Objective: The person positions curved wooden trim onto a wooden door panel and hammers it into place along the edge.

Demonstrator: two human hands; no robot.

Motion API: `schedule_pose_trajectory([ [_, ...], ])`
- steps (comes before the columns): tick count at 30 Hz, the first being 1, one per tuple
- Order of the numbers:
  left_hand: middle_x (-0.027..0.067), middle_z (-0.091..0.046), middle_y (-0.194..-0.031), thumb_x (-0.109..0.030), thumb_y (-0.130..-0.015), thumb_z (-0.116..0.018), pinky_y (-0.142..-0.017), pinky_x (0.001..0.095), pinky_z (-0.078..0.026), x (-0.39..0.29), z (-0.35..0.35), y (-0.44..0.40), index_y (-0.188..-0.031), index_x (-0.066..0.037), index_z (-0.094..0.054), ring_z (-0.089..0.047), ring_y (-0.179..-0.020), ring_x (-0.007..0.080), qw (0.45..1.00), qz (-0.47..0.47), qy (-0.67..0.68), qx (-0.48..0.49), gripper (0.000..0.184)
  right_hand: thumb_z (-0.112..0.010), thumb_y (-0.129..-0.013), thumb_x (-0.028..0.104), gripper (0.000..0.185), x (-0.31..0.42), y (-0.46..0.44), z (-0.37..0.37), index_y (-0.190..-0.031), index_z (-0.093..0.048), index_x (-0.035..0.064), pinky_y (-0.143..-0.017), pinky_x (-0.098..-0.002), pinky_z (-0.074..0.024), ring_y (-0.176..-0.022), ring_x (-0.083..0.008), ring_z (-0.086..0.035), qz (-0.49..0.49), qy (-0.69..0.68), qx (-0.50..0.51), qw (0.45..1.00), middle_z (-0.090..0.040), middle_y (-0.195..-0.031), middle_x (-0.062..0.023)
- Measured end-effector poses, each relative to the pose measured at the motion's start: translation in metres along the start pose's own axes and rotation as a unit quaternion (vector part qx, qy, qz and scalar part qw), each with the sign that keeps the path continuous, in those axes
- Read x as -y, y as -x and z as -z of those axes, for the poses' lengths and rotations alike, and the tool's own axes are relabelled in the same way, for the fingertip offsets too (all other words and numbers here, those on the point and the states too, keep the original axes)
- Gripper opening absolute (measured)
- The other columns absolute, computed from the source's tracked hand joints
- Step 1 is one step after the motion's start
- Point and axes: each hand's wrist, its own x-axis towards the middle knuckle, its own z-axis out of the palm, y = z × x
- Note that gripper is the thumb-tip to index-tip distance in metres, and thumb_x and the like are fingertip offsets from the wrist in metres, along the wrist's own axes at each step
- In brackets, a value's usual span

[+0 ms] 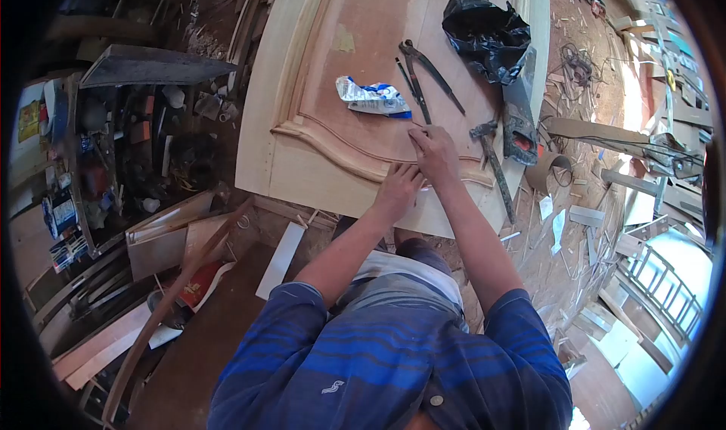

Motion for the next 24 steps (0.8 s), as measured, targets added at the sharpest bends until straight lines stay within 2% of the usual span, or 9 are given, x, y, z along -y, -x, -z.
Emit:
schedule_pose_trajectory([
  [3,0.0134,-0.07,-0.118,-0.01,-0.081,-0.079,-0.104,0.0485,-0.046,0.009,0.001,-0.002,-0.115,-0.005,-0.07,-0.065,-0.116,0.0318,1.0,-0.023,-0.004,0.017,0.035,-0.069,-0.087,0.004,0.019,-0.005,-0.007,-0.006,-0.105,-0.074,0.0092,-0.089,-0.0461,-0.0549,-0.1,-0.0337,-0.069,0.019,0.023,0.035,0.999,-0.071,-0.1,-0.0126],
  [7,0.0131,-0.07,-0.117,-0.011,-0.084,-0.079,-0.102,0.048,-0.046,0.017,0.006,-0.005,-0.115,-0.005,-0.07,-0.065,-0.115,0.0312,0.997,-0.033,0.012,0.075,0.034,-0.065,-0.089,0.008,0.023,0.0,-0.015,-0.003,-0.111,-0.07,0.0052,-0.09,-0.0439,-0.0533,-0.104,-0.0313,-0.066,0.059,0.131,0.102,0.984,-0.069,-0.106,-0.0126],
  [12,0.0131,-0.069,-0.116,-0.014,-0.087,-0.079,-0.098,0.0487,-0.047,0.025,0.006,-0.006,-0.118,-0.006,-0.069,-0.065,-0.112,0.0317,0.995,-0.065,0.032,0.065,0.033,-0.062,-0.09,0.01,0.027,0.004,-0.021,0.0,-0.115,-0.068,0.0017,-0.092,-0.0425,-0.0536,-0.106,-0.0301,-0.066,0.067,0.204,0.158,0.964,-0.067,-0.11,-0.0153],
  [18,0.0133,-0.069,-0.117,-0.017,-0.091,-0.079,-0.099,0.0504,-0.047,0.026,0.015,-0.009,-0.122,-0.006,-0.068,-0.065,-0.111,0.0336,0.992,-0.091,0.07,0.048,0.035,-0.067,-0.089,0.01,0.024,0.011,-0.022,0.01,-0.11,-0.071,0.0016,-0.09,-0.0431,-0.0586,-0.105,-0.0316,-0.072,0.015,0.179,0.19,0.965,-0.073,-0.107,-0.0169],
  [21,0.0133,-0.069,-0.118,-0.017,-0.091,-0.079,-0.099,0.0509,-0.046,0.025,0.014,-0.009,-0.122,-0.006,-0.068,-0.066,-0.112,0.0344,0.992,-0.085,0.074,0.05,0.034,-0.074,-0.081,0.009,0.02,0.008,-0.03,0.002,-0.101,-0.072,0.002,-0.083,-0.0448,-0.0616,-0.1,-0.0341,-0.074,-0.02,0.18,0.222,0.958,-0.072,-0.101,-0.0156],
  [24,0.0133,-0.07,-0.118,-0.017,-0.092,-0.079,-0.099,0.0507,-0.046,0.021,0.014,-0.01,-0.12,-0.006,-0.069,-0.066,-0.114,0.0346,0.994,-0.074,0.07,0.039,0.032,-0.075,-0.083,0.01,0.016,0.004,-0.035,-0.007,-0.097,-0.075,0.0019,-0.079,-0.0459,-0.0631,-0.096,-0.0347,-0.076,-0.021,0.181,0.243,0.953,-0.075,-0.098,-0.0173],
])
